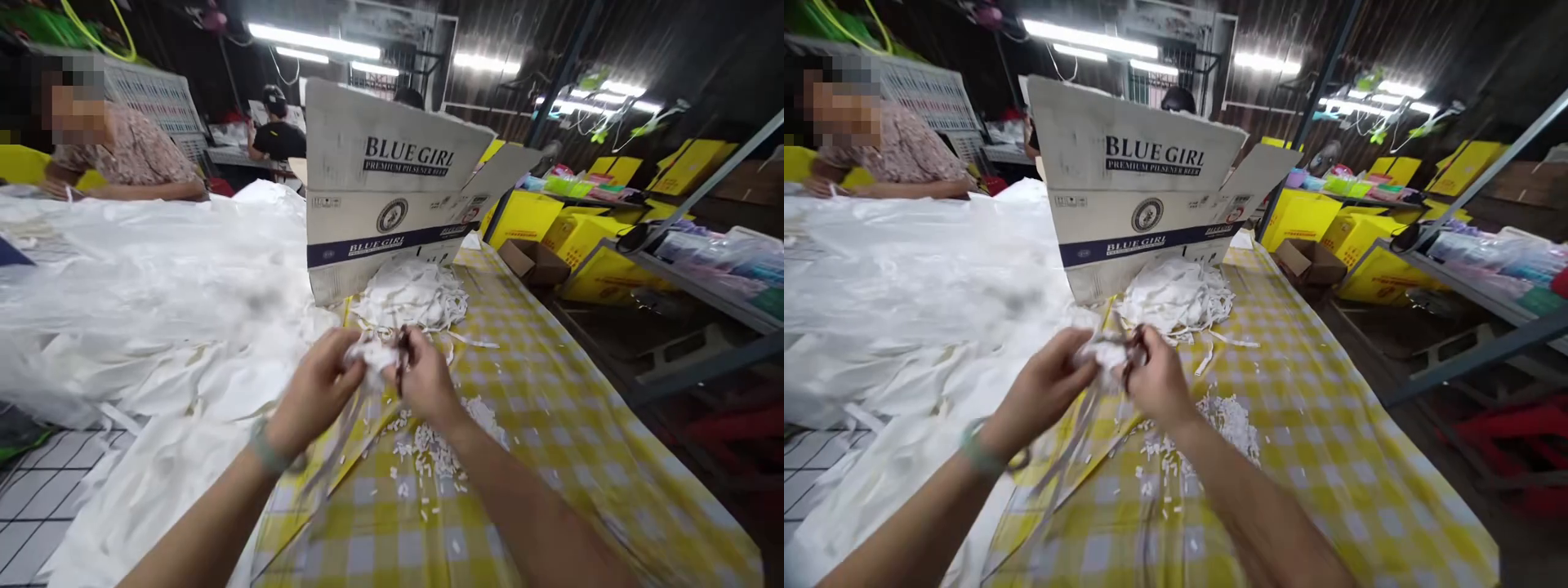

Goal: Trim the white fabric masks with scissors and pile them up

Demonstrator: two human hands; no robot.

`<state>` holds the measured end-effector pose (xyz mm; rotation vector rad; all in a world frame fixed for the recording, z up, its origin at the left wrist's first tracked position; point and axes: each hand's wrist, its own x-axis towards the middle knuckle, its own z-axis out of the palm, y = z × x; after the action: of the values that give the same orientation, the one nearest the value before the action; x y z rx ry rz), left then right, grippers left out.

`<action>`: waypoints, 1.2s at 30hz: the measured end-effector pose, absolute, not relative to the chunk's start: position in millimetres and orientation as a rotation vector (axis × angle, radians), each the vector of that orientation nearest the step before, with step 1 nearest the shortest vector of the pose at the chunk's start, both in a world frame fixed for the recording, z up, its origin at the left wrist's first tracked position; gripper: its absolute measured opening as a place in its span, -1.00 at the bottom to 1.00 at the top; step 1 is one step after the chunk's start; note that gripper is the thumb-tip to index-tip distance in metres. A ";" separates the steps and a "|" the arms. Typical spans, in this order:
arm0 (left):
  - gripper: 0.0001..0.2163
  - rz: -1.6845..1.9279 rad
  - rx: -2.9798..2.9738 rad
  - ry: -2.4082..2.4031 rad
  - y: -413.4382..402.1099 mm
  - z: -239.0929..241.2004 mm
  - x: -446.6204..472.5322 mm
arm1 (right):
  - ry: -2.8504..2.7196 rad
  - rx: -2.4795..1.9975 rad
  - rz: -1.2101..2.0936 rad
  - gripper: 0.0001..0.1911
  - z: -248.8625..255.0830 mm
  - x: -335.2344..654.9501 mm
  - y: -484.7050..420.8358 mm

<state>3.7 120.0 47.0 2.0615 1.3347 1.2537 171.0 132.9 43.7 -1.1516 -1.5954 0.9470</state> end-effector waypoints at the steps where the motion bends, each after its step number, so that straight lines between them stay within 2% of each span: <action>1: -0.81 1.341 2.046 1.317 150.0 56.6 15.3 | -1.574 -1.213 0.819 -0.77 57.0 180.4 158.3; 3: -0.72 1.366 2.033 1.305 197.3 61.1 36.8 | -1.508 -1.460 0.462 -0.78 75.5 200.9 203.5; 5: -0.69 1.360 2.007 1.324 211.9 44.8 50.6 | -1.452 -1.541 0.379 -0.71 76.0 218.5 230.5; 7: -0.72 1.329 2.002 1.327 186.1 16.1 54.3 | -1.452 -1.579 0.384 -0.66 57.1 227.1 232.1; 9: -0.78 1.276 2.023 1.305 129.6 -12.2 50.6 | -1.502 -1.593 0.478 -0.64 27.0 225.7 210.6; 12: -0.83 1.188 2.042 1.328 33.1 -38.7 31.7 | -1.711 -1.509 0.909 -0.67 -14.1 210.6 155.4; 16: -0.85 1.160 2.042 1.894 -45.5 -53.6 -38.6 | -2.003 -1.320 1.342 -0.63 -30.6 173.8 88.3; 19: -0.87 1.055 1.967 2.295 -65.2 -58.7 -101.8 | -2.193 -1.169 1.405 -0.56 -24.8 137.8 59.9; 24: -0.89 0.797 1.969 2.136 -75.6 -54.9 -134.3 | -2.192 -1.067 1.349 -0.71 -25.5 90.5 37.6; 27: -0.89 1.129 1.728 2.034 -75.2 -42.2 -114.5 | -2.005 -1.069 1.487 -0.65 -34.6 79.4 24.5; 30: -0.92 1.482 1.269 1.715 -65.1 -19.8 -92.2 | -1.827 -1.037 1.696 -0.52 -45.6 71.8 5.5; 34: -0.89 1.711 0.874 1.319 -45.6 13.7 -93.3 | -1.726 -0.979 1.886 -0.68 -57.4 64.7 -15.9; 36: -0.81 1.794 0.801 1.167 -41.9 27.5 -106.8 | -1.674 -0.982 1.931 -0.75 -58.2 69.8 -17.4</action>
<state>-106.8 -41.9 27.5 0.8011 1.1672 1.7941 69.8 -17.4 -58.2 -0.9817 -1.6736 1.9308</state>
